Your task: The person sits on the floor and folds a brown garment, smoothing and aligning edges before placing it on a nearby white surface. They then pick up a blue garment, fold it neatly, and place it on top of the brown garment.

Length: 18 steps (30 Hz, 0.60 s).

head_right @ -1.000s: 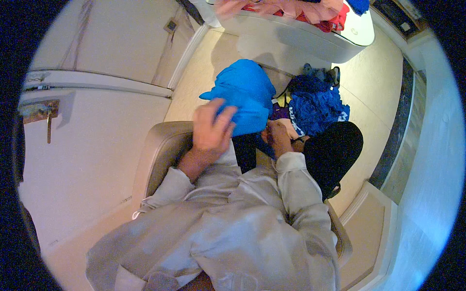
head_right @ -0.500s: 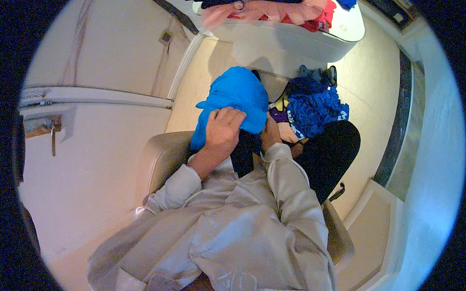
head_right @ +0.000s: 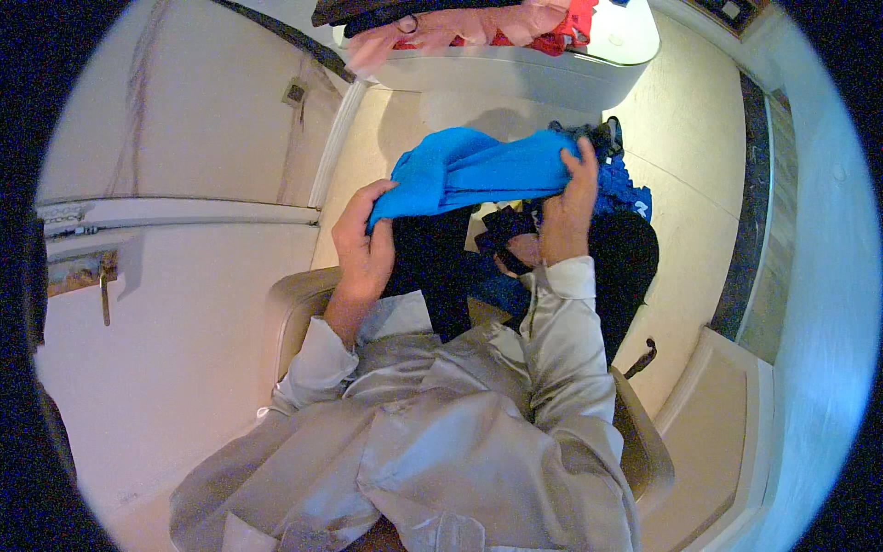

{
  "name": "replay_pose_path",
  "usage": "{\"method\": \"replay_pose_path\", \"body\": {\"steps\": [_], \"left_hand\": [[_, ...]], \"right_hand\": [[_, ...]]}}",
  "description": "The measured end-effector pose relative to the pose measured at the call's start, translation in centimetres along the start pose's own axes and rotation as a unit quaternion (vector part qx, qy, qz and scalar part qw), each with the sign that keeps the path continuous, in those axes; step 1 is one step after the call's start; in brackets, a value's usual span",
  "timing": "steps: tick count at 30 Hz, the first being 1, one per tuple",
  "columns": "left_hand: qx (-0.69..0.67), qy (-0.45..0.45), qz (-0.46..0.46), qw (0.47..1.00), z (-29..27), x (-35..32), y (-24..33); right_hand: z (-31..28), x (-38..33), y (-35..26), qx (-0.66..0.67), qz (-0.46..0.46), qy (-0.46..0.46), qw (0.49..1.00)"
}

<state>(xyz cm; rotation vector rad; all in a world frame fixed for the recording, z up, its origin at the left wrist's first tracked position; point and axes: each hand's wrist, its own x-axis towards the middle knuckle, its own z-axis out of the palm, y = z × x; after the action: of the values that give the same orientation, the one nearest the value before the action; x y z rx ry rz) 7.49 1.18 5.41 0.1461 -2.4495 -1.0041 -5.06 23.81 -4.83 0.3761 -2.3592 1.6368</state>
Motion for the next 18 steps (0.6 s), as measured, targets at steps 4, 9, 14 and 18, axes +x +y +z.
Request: {"method": "replay_pose_path", "body": {"steps": [4,9,14,18], "left_hand": [[0.005,-0.046,0.093,0.995,0.4,0.2,1.3],[-0.004,-0.150,0.202,0.968,1.2,-1.7,1.8],[0.046,-0.299,0.221,0.927,1.8,-5.3,1.7],[0.047,-0.321,0.241,0.915,3.5,-3.6,1.8]], "right_hand": [[-5.6,4.3,-6.8,0.363,0.196,0.158,0.897],[-10.9,-0.5,-8.7,0.264,0.208,0.292,0.896],[-13.9,-12.1,-3.6,0.149,0.316,0.358,0.866],[-14.6,-16.7,-2.1,0.255,0.461,0.367,0.767]]}}
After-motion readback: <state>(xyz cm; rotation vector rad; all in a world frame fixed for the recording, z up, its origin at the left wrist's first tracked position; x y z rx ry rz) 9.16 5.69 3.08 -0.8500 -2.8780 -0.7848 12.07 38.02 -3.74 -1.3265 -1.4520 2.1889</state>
